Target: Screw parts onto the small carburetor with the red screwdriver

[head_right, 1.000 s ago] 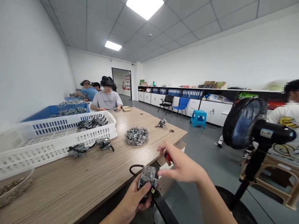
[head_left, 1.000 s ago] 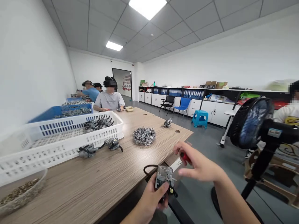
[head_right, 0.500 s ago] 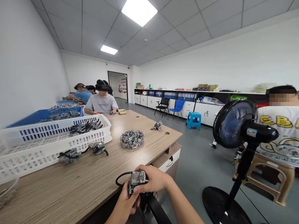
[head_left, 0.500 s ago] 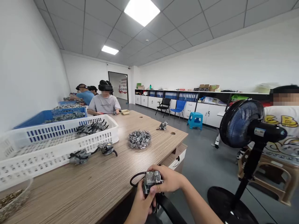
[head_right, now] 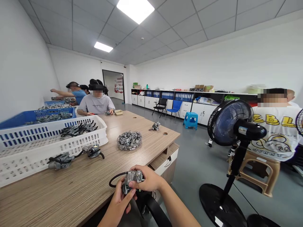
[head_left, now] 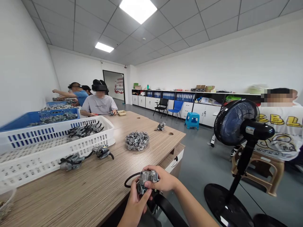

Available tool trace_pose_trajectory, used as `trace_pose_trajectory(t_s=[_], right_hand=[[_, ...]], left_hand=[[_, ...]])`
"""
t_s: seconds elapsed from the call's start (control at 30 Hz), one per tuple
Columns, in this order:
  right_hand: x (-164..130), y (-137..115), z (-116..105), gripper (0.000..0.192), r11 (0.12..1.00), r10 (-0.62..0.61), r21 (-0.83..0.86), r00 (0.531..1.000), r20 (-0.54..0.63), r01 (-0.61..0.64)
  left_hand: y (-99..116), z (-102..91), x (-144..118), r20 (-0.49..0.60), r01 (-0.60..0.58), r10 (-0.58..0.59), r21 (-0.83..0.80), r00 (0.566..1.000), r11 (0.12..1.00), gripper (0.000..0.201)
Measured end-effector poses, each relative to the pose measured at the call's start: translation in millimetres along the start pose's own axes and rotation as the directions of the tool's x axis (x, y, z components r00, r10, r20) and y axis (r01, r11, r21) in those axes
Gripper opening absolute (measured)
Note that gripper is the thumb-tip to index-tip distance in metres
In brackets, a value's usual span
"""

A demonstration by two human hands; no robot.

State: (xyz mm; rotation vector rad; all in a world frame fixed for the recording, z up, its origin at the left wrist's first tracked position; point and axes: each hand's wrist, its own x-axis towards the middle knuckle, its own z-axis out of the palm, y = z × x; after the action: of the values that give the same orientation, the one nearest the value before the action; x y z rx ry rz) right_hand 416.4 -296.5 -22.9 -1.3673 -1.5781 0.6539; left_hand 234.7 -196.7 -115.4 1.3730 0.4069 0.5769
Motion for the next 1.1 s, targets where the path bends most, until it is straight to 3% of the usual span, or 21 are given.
trace_pose_trajectory(t_s=[0.17, 0.47, 0.67, 0.77, 0.9, 1.1], right_hand=[[0, -4, -2, 0.053, 1.0, -0.008, -0.013, 1.0, -0.017, 0.008], [-1, -10, -8, 0.054, 0.999, -0.033, -0.022, 0.999, -0.042, 0.033], [2, 9, 4, 0.059, 0.999, -0.032, -0.006, 0.999, -0.011, 0.032], [3, 24, 13, 0.059, 0.999, -0.032, 0.015, 0.999, 0.014, 0.031], [3, 37, 18, 0.058, 0.999, -0.037, 0.038, 0.999, 0.017, 0.036], [3, 43, 17, 0.049, 0.994, -0.059, 0.093, 0.998, -0.019, 0.06]], left_hand=[[-1, -3.5, 1, 0.026, -0.02, 0.019, 0.035, 0.999, 0.999, 0.1], [4, -13.7, 4, -0.055, -0.059, 0.066, 0.119, 0.996, 0.991, 0.095], [-3, -26.4, 7, 0.038, -0.16, 0.156, 0.179, 0.987, 0.971, 0.077], [-13, -31.2, 7, 0.021, -0.169, 0.168, 0.239, 0.985, 0.956, 0.074], [-21, -29.5, 6, -0.002, -0.14, 0.145, 0.252, 0.989, 0.958, 0.079], [-19, -14.9, 3, 0.026, 0.038, -0.042, 0.158, 0.999, 0.987, 0.105]])
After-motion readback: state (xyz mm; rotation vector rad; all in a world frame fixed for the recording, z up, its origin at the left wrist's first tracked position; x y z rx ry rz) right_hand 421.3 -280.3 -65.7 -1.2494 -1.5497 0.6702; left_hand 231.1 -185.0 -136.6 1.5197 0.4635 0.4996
